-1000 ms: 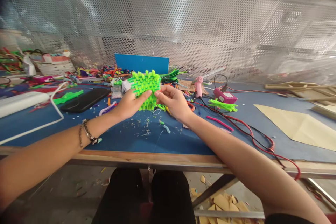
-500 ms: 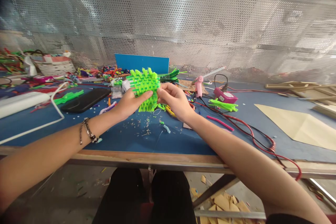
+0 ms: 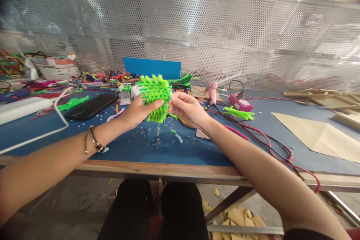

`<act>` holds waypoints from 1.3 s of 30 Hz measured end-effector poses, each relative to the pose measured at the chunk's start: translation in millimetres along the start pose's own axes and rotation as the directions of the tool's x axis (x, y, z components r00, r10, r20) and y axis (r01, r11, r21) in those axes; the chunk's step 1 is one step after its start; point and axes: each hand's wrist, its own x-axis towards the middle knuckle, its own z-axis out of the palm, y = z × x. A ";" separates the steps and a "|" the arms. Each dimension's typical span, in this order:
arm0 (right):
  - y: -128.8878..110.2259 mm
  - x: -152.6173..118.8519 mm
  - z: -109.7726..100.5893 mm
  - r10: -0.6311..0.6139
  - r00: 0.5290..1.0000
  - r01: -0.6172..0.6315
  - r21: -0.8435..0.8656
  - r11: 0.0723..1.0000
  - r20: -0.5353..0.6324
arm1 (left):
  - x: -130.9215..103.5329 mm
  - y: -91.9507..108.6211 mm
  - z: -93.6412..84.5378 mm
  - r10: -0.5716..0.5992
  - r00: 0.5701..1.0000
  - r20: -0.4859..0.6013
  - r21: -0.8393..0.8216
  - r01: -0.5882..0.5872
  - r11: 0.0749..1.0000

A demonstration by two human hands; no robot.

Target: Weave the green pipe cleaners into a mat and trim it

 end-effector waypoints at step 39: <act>8.5 -0.3 11.3 -0.194 0.981 0.176 -0.318 0.932 -0.028 | -5.0 -1.8 5.5 0.140 0.981 -0.136 0.252 -0.103 0.962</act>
